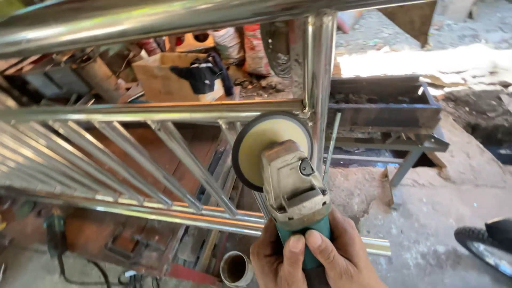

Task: Grinding and polishing the welds on a stainless steel railing using an angle grinder.

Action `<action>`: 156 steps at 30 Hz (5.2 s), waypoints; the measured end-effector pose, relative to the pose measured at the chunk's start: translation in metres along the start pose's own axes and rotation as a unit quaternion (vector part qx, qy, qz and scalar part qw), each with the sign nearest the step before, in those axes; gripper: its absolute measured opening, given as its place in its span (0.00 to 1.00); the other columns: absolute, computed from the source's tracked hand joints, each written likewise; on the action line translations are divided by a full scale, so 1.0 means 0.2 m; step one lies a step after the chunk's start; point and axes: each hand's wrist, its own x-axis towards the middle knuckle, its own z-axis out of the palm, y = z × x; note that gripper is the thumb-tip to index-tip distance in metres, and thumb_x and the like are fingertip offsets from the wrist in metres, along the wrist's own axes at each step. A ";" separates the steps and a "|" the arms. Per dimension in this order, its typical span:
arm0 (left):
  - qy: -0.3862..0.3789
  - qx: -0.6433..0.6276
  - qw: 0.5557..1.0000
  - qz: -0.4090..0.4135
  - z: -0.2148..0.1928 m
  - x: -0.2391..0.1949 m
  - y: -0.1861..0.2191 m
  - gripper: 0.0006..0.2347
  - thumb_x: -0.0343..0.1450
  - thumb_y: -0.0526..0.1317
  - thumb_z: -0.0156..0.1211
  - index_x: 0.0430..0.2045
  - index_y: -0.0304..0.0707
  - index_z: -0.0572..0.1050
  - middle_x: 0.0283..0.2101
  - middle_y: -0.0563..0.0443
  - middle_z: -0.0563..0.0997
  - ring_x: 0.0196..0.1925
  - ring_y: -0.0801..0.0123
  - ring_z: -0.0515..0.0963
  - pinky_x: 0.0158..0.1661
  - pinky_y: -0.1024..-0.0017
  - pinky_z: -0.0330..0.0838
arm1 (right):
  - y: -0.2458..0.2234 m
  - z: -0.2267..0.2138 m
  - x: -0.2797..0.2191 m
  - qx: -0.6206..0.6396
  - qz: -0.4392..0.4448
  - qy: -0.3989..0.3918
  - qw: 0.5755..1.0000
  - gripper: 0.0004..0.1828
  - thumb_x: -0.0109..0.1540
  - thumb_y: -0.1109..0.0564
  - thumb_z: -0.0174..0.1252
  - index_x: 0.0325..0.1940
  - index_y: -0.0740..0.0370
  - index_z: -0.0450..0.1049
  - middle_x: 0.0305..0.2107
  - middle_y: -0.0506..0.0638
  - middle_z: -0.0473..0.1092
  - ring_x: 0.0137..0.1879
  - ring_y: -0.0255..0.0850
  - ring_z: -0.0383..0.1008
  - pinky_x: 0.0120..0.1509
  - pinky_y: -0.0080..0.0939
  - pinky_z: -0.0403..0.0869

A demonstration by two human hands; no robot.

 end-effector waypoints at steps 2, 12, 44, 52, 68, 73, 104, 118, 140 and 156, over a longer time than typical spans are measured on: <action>-0.026 0.004 1.000 0.011 -0.05 0.04 0.00 0.22 0.69 0.46 0.62 0.49 0.23 0.78 0.43 0.37 0.88 0.41 0.64 0.83 0.44 0.69 0.77 | 0.11 0.02 -0.03 0.014 -0.020 0.013 1.000 0.28 0.63 0.48 0.57 0.60 0.72 0.73 0.50 0.57 0.80 0.52 0.43 0.77 0.58 0.42 0.72; -0.069 0.050 0.996 0.035 -0.08 0.14 0.02 0.20 0.70 0.48 0.60 0.46 0.27 0.79 0.38 0.40 0.88 0.36 0.66 0.82 0.39 0.68 0.77 | 0.15 0.07 0.05 0.010 -0.033 0.058 0.998 0.31 0.63 0.42 0.57 0.58 0.71 0.75 0.46 0.57 0.80 0.48 0.42 0.76 0.53 0.43 0.73; -0.503 -0.170 0.840 -0.116 -0.39 0.61 -0.21 0.22 0.72 0.48 0.56 0.53 0.27 0.72 0.44 0.41 0.82 0.39 0.65 0.78 0.41 0.68 0.74 | 0.54 0.50 -0.01 -0.157 -0.095 0.553 0.813 0.23 0.67 0.52 0.46 0.54 0.76 0.73 0.44 0.59 0.77 0.43 0.42 0.70 0.48 0.43 0.71; -0.456 -0.156 0.868 -0.117 -0.31 0.59 -0.20 0.19 0.69 0.44 0.60 0.48 0.27 0.76 0.38 0.41 0.86 0.32 0.67 0.80 0.32 0.71 0.75 | 0.41 0.44 0.01 -0.213 -0.089 0.520 0.822 0.22 0.67 0.53 0.49 0.54 0.75 0.75 0.43 0.56 0.77 0.44 0.39 0.69 0.48 0.39 0.70; -0.400 -0.184 0.893 -0.095 -0.26 0.54 -0.21 0.16 0.71 0.45 0.60 0.44 0.29 0.77 0.33 0.47 0.83 0.29 0.70 0.76 0.31 0.70 0.73 | 0.31 0.39 -0.01 -0.225 -0.001 0.505 0.833 0.23 0.63 0.50 0.54 0.51 0.74 0.77 0.38 0.58 0.80 0.39 0.41 0.72 0.44 0.41 0.72; -0.417 -0.190 0.882 -0.111 -0.25 0.54 -0.21 0.17 0.72 0.45 0.60 0.44 0.27 0.77 0.32 0.46 0.82 0.27 0.71 0.74 0.29 0.72 0.71 | 0.31 0.39 -0.01 -0.180 0.002 0.522 0.834 0.27 0.62 0.46 0.54 0.50 0.77 0.76 0.37 0.61 0.78 0.39 0.43 0.71 0.42 0.43 0.71; -0.469 -0.173 0.864 0.064 -0.06 0.71 -0.35 0.26 0.74 0.60 0.50 0.60 0.46 0.72 0.56 0.52 0.80 0.65 0.63 0.70 0.64 0.61 0.68 | 0.16 0.00 0.07 -0.535 -0.206 0.354 0.739 0.33 0.60 0.43 0.58 0.56 0.75 0.67 0.39 0.55 0.74 0.39 0.37 0.70 0.46 0.34 0.72; -0.463 -0.155 0.869 0.080 -0.07 0.73 -0.32 0.22 0.72 0.55 0.54 0.56 0.43 0.75 0.50 0.57 0.82 0.59 0.65 0.74 0.60 0.65 0.71 | 0.19 -0.02 0.04 -0.506 -0.208 0.362 0.754 0.23 0.62 0.44 0.59 0.43 0.68 0.67 0.33 0.51 0.72 0.33 0.34 0.66 0.40 0.32 0.69; -0.458 -0.158 0.872 0.067 -0.06 0.73 -0.33 0.23 0.72 0.56 0.54 0.57 0.43 0.75 0.53 0.54 0.81 0.63 0.64 0.73 0.61 0.65 0.72 | 0.17 0.01 0.06 -0.510 -0.202 0.364 0.753 0.27 0.59 0.43 0.60 0.46 0.71 0.67 0.34 0.53 0.73 0.35 0.35 0.69 0.41 0.32 0.70; -0.485 -0.205 0.848 0.064 -0.07 0.75 -0.38 0.21 0.75 0.56 0.54 0.60 0.49 0.73 0.56 0.60 0.80 0.64 0.65 0.73 0.67 0.62 0.68 | 0.11 0.14 0.08 -0.576 -0.183 0.386 0.697 0.34 0.59 0.45 0.59 0.56 0.79 0.66 0.36 0.58 0.73 0.35 0.39 0.70 0.41 0.36 0.71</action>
